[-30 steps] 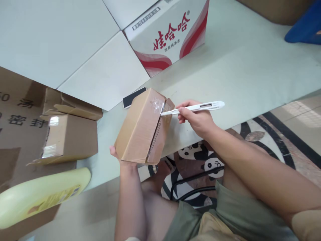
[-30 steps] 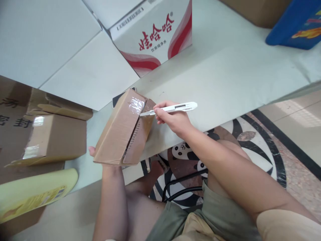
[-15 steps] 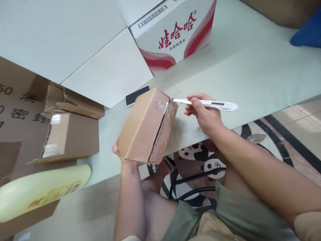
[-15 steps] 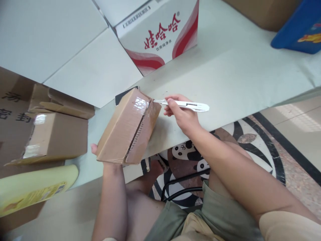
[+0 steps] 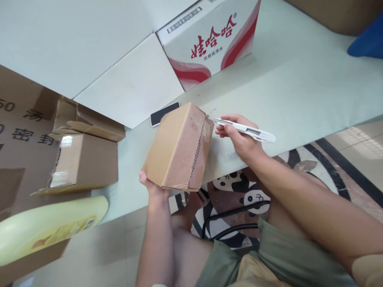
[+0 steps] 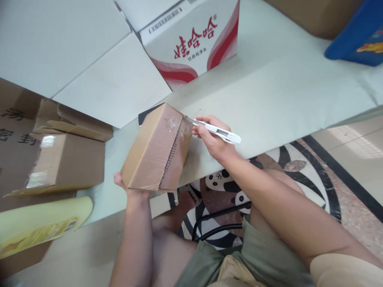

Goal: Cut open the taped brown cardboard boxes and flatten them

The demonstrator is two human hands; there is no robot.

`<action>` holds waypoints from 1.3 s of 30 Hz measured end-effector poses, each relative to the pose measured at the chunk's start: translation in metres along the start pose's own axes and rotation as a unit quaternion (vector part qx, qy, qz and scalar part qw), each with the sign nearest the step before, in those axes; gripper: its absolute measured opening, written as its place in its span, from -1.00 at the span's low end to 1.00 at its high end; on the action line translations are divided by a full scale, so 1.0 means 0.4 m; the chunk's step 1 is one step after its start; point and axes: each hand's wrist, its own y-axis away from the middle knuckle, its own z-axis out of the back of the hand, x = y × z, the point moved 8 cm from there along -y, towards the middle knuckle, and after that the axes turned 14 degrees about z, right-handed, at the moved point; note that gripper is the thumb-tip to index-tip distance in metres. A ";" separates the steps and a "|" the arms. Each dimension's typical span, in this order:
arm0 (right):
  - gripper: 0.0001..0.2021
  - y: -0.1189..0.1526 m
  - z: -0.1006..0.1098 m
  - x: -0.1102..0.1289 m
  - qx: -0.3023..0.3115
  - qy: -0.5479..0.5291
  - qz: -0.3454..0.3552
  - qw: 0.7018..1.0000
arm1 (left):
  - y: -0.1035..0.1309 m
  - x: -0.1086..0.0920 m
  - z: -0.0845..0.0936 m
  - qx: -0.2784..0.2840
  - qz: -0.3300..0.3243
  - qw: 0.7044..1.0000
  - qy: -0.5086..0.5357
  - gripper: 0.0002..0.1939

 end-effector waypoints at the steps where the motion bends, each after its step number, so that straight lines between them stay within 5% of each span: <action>1: -0.68 0.000 0.001 0.003 -0.005 0.003 0.003 1.000 | 0.001 -0.002 0.000 -0.002 -0.004 1.000 0.000 -0.13; 8: -0.67 0.002 0.009 0.016 -0.024 0.020 0.031 0.999 | 0.001 -0.002 0.003 0.004 -0.006 1.000 -0.003 -0.14; 31: -0.59 0.009 -0.029 -0.058 0.030 -0.057 -0.094 0.994 | 0.010 -0.004 -0.009 0.018 -0.005 1.000 -0.015 -0.15; 39: -0.60 0.008 -0.020 -0.059 0.035 -0.042 -0.086 0.995 | 0.007 -0.007 0.000 0.001 -0.014 1.000 -0.010 -0.15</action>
